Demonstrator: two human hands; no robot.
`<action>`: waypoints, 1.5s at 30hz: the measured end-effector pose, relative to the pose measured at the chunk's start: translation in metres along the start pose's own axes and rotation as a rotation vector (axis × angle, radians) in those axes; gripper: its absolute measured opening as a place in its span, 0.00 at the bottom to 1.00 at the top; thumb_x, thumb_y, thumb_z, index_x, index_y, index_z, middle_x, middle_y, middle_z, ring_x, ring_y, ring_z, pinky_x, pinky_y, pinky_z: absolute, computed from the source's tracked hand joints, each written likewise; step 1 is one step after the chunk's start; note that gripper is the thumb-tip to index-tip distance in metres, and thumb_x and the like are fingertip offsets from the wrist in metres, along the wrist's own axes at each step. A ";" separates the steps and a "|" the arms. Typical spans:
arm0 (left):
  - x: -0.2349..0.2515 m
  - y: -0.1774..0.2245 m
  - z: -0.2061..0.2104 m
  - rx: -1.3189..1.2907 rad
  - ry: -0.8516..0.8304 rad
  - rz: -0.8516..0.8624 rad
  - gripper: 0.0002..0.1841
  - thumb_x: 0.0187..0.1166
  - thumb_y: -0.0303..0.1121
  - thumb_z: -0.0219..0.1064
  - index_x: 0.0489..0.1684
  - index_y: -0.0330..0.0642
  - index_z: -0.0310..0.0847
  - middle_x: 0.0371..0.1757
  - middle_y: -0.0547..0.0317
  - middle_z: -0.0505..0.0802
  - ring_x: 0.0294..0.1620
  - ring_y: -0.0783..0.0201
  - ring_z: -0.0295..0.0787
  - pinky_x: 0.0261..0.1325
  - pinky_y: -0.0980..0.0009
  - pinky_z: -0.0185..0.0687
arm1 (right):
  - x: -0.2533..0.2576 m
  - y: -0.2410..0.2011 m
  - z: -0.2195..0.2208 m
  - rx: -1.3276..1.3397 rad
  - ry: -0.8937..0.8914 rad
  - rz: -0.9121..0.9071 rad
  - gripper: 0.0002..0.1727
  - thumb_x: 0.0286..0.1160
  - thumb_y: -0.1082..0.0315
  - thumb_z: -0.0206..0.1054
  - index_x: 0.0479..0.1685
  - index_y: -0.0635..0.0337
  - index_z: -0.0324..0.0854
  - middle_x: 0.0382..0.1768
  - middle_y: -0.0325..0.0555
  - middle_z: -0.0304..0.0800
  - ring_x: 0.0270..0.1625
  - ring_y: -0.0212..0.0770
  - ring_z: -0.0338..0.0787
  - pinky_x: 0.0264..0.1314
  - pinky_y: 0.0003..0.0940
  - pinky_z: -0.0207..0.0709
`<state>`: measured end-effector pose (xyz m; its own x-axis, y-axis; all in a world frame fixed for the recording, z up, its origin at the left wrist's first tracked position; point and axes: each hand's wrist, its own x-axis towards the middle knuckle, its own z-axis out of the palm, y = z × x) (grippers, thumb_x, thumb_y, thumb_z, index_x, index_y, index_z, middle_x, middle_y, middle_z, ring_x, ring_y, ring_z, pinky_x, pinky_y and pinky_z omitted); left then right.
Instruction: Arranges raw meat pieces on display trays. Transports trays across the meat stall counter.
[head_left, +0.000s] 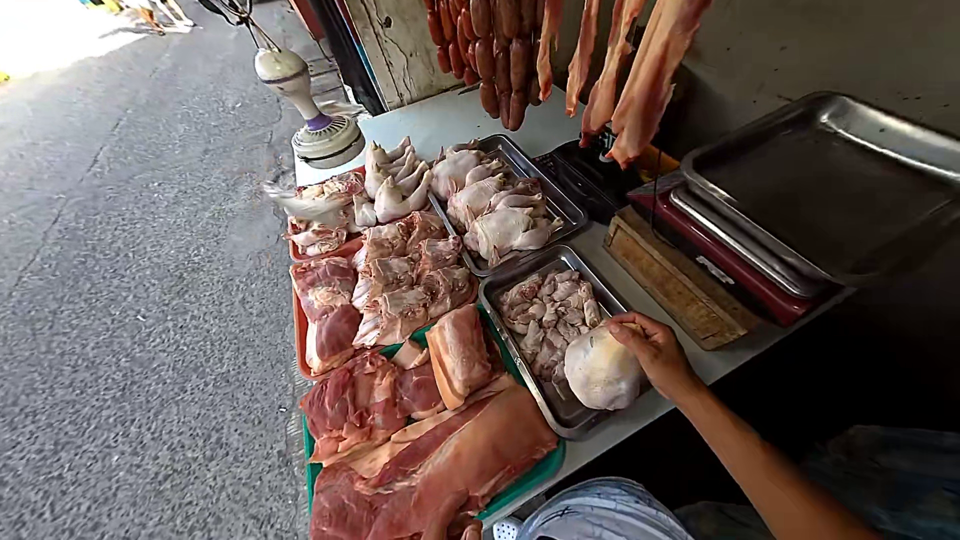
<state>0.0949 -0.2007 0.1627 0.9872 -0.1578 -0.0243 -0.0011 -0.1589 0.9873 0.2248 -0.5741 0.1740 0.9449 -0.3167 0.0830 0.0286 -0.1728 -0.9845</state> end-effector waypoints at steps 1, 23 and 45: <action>0.001 -0.001 0.002 0.011 0.004 -0.006 0.20 0.88 0.34 0.61 0.67 0.23 0.76 0.56 0.48 0.93 0.50 0.68 0.92 0.57 0.67 0.90 | 0.004 -0.010 -0.007 0.005 0.011 -0.014 0.09 0.76 0.65 0.65 0.43 0.58 0.89 0.36 0.35 0.93 0.41 0.27 0.91 0.46 0.26 0.85; 0.017 -0.008 0.038 0.151 0.052 -0.076 0.17 0.84 0.33 0.62 0.64 0.31 0.83 0.54 0.55 0.95 0.47 0.71 0.93 0.52 0.74 0.91 | 0.019 0.046 0.051 -0.693 -0.192 0.186 0.14 0.73 0.58 0.67 0.45 0.58 0.90 0.37 0.50 0.93 0.44 0.46 0.91 0.51 0.49 0.80; 0.025 -0.017 0.051 0.313 -0.019 -0.034 0.20 0.84 0.40 0.63 0.64 0.35 0.85 0.52 0.53 0.94 0.45 0.72 0.93 0.50 0.75 0.91 | -0.032 0.042 0.024 -0.753 -0.470 0.163 0.37 0.64 0.64 0.82 0.76 0.61 0.72 0.66 0.61 0.85 0.69 0.56 0.86 0.75 0.51 0.77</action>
<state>0.1115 -0.2519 0.1377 0.9844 -0.1645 -0.0624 -0.0198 -0.4560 0.8898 0.2031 -0.5489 0.1258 0.9591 -0.0050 -0.2829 -0.1820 -0.7765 -0.6033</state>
